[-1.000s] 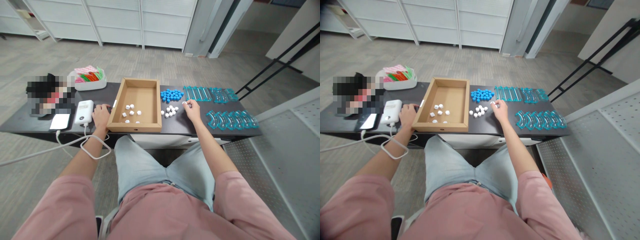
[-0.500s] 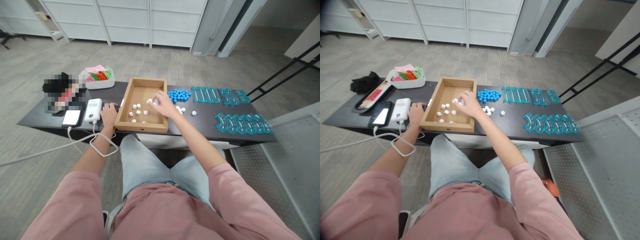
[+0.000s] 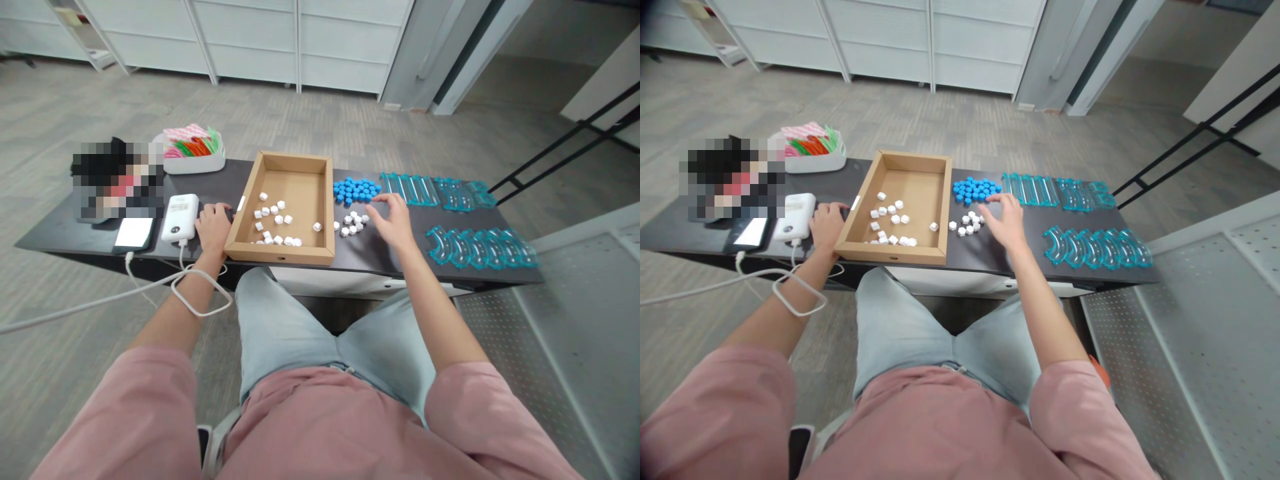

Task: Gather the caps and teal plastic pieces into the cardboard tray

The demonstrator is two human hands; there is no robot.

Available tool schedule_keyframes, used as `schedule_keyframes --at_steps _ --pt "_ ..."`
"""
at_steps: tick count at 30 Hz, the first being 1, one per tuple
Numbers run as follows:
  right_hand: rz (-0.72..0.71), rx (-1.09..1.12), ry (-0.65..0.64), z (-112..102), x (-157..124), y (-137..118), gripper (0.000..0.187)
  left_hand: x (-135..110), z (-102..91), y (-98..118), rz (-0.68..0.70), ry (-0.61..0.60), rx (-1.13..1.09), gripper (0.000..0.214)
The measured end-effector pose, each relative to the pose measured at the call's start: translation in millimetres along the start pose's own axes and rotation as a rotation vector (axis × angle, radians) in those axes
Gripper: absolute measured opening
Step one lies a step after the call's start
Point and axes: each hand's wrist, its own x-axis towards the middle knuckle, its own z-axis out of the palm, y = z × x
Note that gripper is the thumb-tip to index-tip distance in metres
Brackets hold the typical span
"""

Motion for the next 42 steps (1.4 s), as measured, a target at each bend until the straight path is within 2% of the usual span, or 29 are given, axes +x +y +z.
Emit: schedule_keyframes --at_steps 2,4,7,10,13,19,22,26,30,33,36,39,42 --pt "0.050 -0.060 -0.053 -8 -19 23 0.064 0 -0.7 0 -0.002 -0.011 0.002 0.044" --pt "0.038 -0.086 -0.161 -7 -33 34 0.088 0 -2.0 1 -0.003 -0.015 0.005 0.044" --pt "-0.025 -0.080 -0.301 4 -37 32 0.112 -1 -3.6 2 -0.011 -0.017 0.004 0.046" --pt "-0.084 -0.062 -0.375 22 -24 17 0.122 -2 -3.8 3 -0.016 -0.013 -0.009 0.046" --pt "-0.148 -0.052 -0.435 38 -6 -2 0.116 -2 -2.8 2 -0.009 -0.004 0.000 0.048" --pt "-0.237 -0.097 -0.467 52 4 -23 0.055 1 0.2 -1 0.001 -0.005 0.005 0.048" --pt "-0.286 -0.130 -0.450 52 0 -27 0.041 1 1.7 -2 0.006 0.016 0.010 0.047" --pt "-0.279 -0.180 -0.404 53 -3 -28 0.040 1 1.7 -1 0.001 0.015 0.004 0.046" --pt "-0.201 -0.149 -0.319 57 -3 -22 0.036 0 -0.5 0 0.001 0.003 -0.013 0.046" --pt "-0.097 -0.025 -0.208 59 1 -13 0.035 -2 -2.4 2 0.002 0.003 -0.014 0.045" --pt "0.022 0.162 -0.085 60 9 -10 0.046 -3 -3.9 3 0.000 -0.009 -0.007 0.047" --pt "0.072 0.339 0.016 60 21 -23 0.058 -3 -4.6 4 0.004 -0.017 -0.008 0.048" --pt "-0.034 0.424 0.036 62 34 -58 0.059 -3 -4.0 3 0.003 -0.010 -0.020 0.047"
